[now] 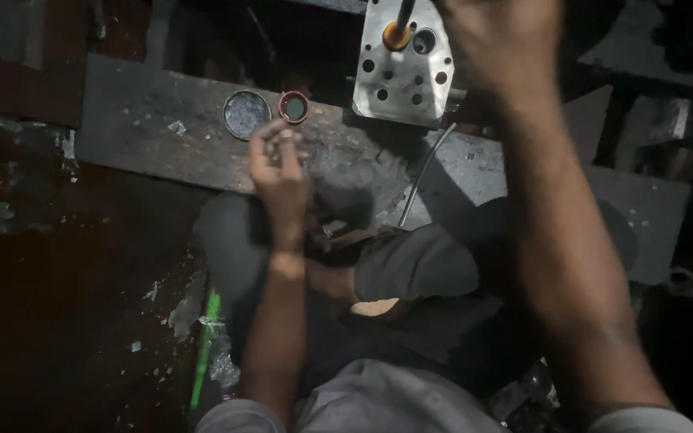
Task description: The person cleans and works on a metal engine component on a workbench, applying a substance to a rod and then cleaning it with a cloth.
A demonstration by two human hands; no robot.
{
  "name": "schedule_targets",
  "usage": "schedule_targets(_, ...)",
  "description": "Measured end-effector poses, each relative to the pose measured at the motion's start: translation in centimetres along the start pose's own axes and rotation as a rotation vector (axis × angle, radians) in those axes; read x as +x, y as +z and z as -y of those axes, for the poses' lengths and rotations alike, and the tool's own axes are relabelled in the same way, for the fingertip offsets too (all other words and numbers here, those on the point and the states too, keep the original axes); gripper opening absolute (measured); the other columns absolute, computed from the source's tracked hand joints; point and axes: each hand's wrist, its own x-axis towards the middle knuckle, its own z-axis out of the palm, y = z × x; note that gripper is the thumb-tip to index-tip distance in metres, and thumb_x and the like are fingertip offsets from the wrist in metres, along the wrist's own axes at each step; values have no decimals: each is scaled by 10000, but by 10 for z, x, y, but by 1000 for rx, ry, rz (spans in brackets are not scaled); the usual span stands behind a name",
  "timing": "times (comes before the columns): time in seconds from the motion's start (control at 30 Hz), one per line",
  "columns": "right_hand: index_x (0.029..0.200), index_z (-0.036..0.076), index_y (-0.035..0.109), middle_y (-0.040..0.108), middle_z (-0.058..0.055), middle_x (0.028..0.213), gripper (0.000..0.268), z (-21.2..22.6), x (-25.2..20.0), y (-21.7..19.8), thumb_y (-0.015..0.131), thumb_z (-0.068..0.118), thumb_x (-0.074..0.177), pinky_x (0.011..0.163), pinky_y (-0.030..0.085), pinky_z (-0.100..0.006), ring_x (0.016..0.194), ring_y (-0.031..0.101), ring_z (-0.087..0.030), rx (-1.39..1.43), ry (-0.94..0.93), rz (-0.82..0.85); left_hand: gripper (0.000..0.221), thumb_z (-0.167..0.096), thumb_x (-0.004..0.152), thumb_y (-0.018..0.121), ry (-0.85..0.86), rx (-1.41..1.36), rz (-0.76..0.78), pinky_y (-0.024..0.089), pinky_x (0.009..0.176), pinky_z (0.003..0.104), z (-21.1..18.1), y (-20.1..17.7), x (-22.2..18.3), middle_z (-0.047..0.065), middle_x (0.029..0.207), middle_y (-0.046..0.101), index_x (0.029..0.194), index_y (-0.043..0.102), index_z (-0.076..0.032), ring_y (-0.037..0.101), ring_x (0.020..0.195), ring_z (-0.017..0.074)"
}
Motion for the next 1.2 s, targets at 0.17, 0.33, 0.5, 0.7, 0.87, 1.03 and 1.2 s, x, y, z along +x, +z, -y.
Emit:
schedule_targets(0.17, 1253, -65, 625, 674, -75, 1179, 167, -4, 7, 8, 644, 59, 1144, 944, 574, -336, 1085, 683, -177, 300, -74, 45, 147, -67, 1054, 610, -26, -72, 106, 483, 671, 206, 6, 10, -7, 27, 949, 676, 1188, 628, -7, 592, 777, 81)
schedule_targets(0.33, 1124, 13, 700, 734, -12, 1019, 103, 5, 13, 15, 675, 95, 1068, 865, 556, -288, 952, 697, -107, 581, 315, -55, 153, -143, 1017, 652, -41, 273, 202, 527, 656, 250, -11, 5, -9, 56, 867, 697, 1137, 654, -47, 648, 736, 94)
schedule_targets(0.5, 1150, 3, 693, 747, -59, 1075, 131, 17, 18, 8, 784, 57, 1072, 930, 631, -322, 1023, 752, -145, 546, 174, 16, 287, -253, 911, 754, 40, 679, 464, 543, 654, 374, -26, 2, -9, 120, 878, 707, 1099, 661, -57, 678, 720, 236)
schedule_targets(0.7, 1211, 33, 701, 737, -54, 1102, 172, 17, 21, 6, 695, 193, 1148, 992, 576, -301, 1057, 715, -142, 787, 40, 85, 342, -295, 902, 766, 123, 718, 592, 540, 750, 445, -22, -3, -11, 156, 957, 690, 1088, 637, -39, 681, 880, 359)
schedule_targets(0.87, 1132, 75, 694, 729, -6, 1057, 217, 24, 22, -1, 721, 283, 1077, 901, 595, -303, 1008, 721, -128, 714, 45, 55, 392, -303, 868, 772, 114, 783, 604, 531, 797, 465, -10, -5, -9, 177, 1002, 689, 1110, 622, -34, 664, 950, 393)
schedule_targets(1.03, 1128, 14, 643, 703, -60, 1079, 210, 24, 35, 11, 774, 129, 1012, 935, 624, -328, 1042, 703, -171, 593, 81, -32, 655, -403, 719, 832, 526, 804, 702, 509, 872, 480, 10, -14, -10, 226, 1125, 666, 1178, 596, 0, 627, 1063, 418)
schedule_targets(1.2, 1016, 42, 642, 683, -43, 969, 211, 39, 38, 10, 801, 125, 906, 719, 625, -257, 888, 721, -122, 386, 288, 22, 509, -215, 711, 834, 449, 819, 880, 532, 889, 480, -8, 6, -35, 177, 1118, 708, 1176, 682, -75, 668, 1059, 395)
